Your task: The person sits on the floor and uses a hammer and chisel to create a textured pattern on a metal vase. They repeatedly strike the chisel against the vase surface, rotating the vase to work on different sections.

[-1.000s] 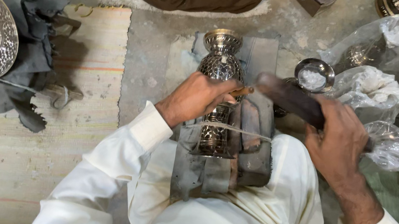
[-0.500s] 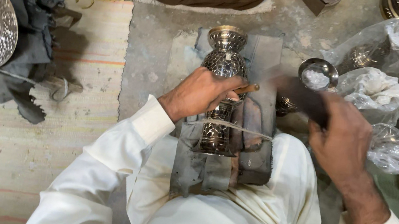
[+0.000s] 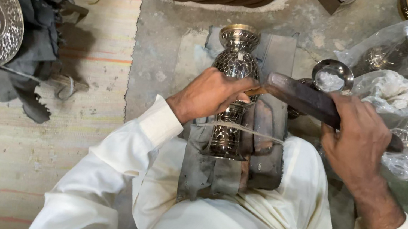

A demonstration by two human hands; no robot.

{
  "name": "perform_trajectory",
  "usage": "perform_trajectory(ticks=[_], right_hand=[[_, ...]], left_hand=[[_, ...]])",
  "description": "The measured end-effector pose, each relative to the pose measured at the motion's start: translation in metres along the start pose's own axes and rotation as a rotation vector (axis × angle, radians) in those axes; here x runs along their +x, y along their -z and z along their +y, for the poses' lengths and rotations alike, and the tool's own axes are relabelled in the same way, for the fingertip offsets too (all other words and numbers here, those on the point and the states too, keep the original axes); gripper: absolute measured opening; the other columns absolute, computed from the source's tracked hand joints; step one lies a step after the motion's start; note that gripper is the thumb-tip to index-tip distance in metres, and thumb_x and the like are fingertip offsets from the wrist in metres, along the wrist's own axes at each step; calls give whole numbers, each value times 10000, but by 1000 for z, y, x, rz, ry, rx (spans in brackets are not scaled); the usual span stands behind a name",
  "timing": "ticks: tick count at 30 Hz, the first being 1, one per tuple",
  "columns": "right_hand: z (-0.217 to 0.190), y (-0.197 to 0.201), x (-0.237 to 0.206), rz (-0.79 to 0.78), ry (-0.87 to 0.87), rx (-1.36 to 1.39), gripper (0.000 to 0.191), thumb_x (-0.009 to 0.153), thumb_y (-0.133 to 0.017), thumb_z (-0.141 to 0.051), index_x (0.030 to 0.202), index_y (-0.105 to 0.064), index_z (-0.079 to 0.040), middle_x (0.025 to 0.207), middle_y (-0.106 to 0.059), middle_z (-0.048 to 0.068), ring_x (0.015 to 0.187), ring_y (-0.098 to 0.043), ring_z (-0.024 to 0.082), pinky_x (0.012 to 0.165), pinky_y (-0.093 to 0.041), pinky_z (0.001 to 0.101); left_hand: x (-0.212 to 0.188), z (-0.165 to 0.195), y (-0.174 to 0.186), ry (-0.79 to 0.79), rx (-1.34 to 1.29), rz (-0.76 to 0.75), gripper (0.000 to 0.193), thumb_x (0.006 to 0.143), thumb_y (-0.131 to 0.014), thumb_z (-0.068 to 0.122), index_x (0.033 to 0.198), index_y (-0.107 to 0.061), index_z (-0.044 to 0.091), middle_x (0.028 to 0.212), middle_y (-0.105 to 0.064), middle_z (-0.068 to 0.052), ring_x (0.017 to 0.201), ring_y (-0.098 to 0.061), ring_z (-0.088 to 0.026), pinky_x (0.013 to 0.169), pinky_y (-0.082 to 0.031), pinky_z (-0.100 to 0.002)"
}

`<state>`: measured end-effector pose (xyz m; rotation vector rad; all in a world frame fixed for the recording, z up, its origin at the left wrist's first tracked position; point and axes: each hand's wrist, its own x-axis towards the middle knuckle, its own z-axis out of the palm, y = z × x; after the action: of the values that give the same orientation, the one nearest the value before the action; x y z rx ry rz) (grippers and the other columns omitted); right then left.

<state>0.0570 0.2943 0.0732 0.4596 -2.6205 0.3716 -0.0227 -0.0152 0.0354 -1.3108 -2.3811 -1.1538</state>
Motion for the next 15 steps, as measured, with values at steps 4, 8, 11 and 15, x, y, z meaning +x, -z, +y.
perform_trajectory(ticks=[4, 8, 11, 15], right_hand=[[-4, -2, -1, 2, 14, 10, 508, 783, -773, 10, 1271, -634, -13, 1106, -677, 179, 1005, -653, 395, 876, -511, 481], [-5, -7, -2, 89, -115, 263, 383, 937, -781, -38, 1277, -606, -14, 1106, -655, 168, 998, -665, 356, 872, -515, 450], [-3, -8, -6, -21, -19, -49, 475, 769, -748, 33, 1230, -650, -22, 1091, -682, 179, 1002, -656, 395, 872, -515, 481], [-3, -12, -8, 108, -84, 162, 386, 893, -750, 1, 1257, -623, -17, 1087, -666, 178, 991, -655, 369, 886, -509, 456]], left_hand=[[1, -2, 1, 13, 20, -7, 351, 879, -687, -16, 1214, -628, 71, 887, -749, -153, 785, -753, -316, 664, -599, -401], [3, -4, 2, 40, 34, -64, 382, 857, -684, -23, 1222, -636, 79, 855, -748, -137, 751, -747, -316, 652, -598, -403], [3, -5, 4, 26, 73, -43, 396, 832, -691, -36, 1206, -647, 86, 868, -758, -129, 746, -733, -338, 663, -591, -425], [3, -7, 6, -13, -19, -42, 426, 809, -668, -52, 1211, -637, 87, 880, -767, -97, 808, -767, -294, 698, -607, -406]])
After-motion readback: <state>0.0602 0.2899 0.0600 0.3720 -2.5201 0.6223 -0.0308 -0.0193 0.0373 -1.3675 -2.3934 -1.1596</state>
